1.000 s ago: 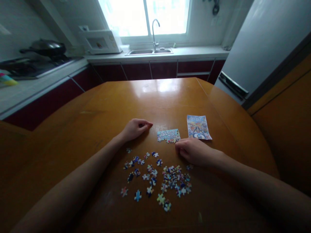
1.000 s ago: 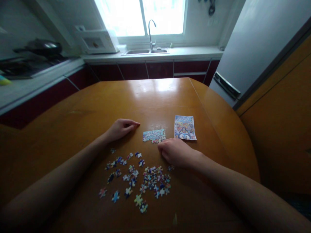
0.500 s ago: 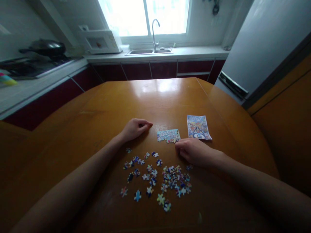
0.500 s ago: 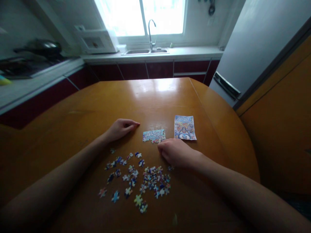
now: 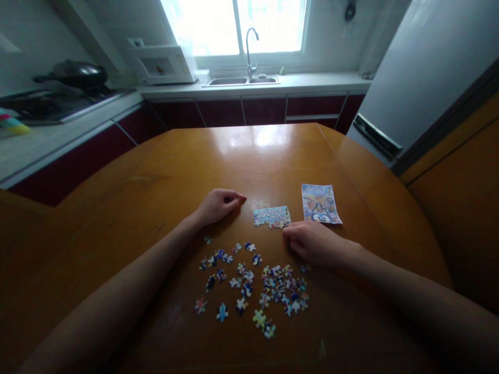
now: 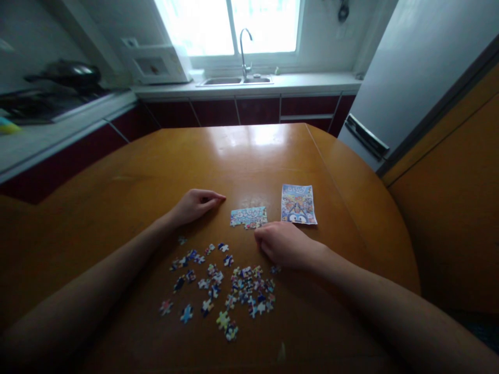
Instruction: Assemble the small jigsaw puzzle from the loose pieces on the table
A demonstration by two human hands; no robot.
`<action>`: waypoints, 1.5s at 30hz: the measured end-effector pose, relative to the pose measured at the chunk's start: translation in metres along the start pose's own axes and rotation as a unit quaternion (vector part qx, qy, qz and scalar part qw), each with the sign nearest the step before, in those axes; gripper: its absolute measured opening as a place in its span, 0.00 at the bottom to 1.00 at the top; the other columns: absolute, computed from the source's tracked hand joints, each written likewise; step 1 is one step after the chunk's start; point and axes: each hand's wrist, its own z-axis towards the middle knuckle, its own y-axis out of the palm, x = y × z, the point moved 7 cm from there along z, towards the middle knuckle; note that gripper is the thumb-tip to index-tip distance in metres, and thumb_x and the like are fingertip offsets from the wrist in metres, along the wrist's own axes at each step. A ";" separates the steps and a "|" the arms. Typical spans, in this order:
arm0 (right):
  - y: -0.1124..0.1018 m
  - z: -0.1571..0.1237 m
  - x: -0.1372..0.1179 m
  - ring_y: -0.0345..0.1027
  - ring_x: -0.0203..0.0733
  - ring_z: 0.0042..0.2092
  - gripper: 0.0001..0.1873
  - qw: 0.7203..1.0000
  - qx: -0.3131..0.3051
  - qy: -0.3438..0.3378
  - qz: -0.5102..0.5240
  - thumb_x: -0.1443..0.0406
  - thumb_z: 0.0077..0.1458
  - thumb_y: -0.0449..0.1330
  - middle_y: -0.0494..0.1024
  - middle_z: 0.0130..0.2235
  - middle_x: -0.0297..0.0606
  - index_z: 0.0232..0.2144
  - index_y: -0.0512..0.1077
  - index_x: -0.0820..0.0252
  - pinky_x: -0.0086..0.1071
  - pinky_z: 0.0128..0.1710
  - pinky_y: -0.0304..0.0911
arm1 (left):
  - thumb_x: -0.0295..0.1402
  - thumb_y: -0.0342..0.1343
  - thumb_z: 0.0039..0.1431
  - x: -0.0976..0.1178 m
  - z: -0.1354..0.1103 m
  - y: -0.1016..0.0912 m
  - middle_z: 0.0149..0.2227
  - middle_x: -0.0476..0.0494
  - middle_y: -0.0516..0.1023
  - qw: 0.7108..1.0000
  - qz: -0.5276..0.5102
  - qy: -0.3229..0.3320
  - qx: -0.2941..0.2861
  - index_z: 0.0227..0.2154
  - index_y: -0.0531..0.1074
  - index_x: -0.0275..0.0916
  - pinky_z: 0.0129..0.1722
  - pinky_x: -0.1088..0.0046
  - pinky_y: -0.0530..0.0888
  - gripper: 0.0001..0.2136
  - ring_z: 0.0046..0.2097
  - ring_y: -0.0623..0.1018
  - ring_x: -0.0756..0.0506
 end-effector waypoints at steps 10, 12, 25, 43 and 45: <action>-0.001 0.000 -0.001 0.64 0.35 0.30 0.08 1.000 -0.002 0.000 -0.002 0.72 0.54 0.52 0.75 0.30 0.38 0.26 0.69 0.59 0.29 0.31 0.54 | 0.39 0.55 0.59 0.000 0.000 0.000 0.40 0.43 0.84 1.000 -0.005 0.002 -0.001 0.42 0.81 0.42 0.40 0.71 0.74 0.13 0.39 0.81 0.45; 0.000 0.001 0.000 0.64 0.35 0.31 0.08 1.000 -0.003 0.002 0.000 0.72 0.54 0.52 0.75 0.30 0.38 0.26 0.69 0.59 0.29 0.31 0.54 | 0.38 0.55 0.59 0.000 0.000 0.000 0.41 0.43 0.84 1.000 -0.007 0.002 0.000 0.41 0.81 0.42 0.40 0.71 0.74 0.13 0.40 0.81 0.45; 0.001 -0.001 0.000 0.65 0.35 0.31 0.08 1.000 -0.002 -0.002 0.004 0.72 0.55 0.52 0.76 0.30 0.38 0.27 0.70 0.59 0.29 0.32 0.55 | 0.39 0.55 0.59 -0.001 0.000 0.000 0.39 0.43 0.84 1.000 0.002 0.001 0.002 0.41 0.81 0.42 0.39 0.72 0.74 0.14 0.37 0.80 0.46; 0.003 0.000 0.003 0.68 0.37 0.33 0.09 1.000 -0.006 0.008 0.009 0.72 0.55 0.53 0.78 0.32 0.39 0.30 0.73 0.60 0.30 0.34 0.57 | 0.39 0.55 0.59 0.002 0.000 0.000 0.38 0.44 0.84 1.000 0.004 0.007 0.006 0.41 0.81 0.42 0.35 0.72 0.72 0.13 0.36 0.80 0.46; 0.003 0.000 0.002 0.68 0.37 0.34 0.09 1.000 -0.007 0.009 0.008 0.73 0.55 0.53 0.78 0.32 0.39 0.30 0.73 0.60 0.30 0.34 0.57 | 0.40 0.54 0.59 0.002 0.000 0.000 0.38 0.44 0.84 1.000 0.007 0.009 0.006 0.41 0.81 0.42 0.35 0.73 0.72 0.13 0.36 0.79 0.47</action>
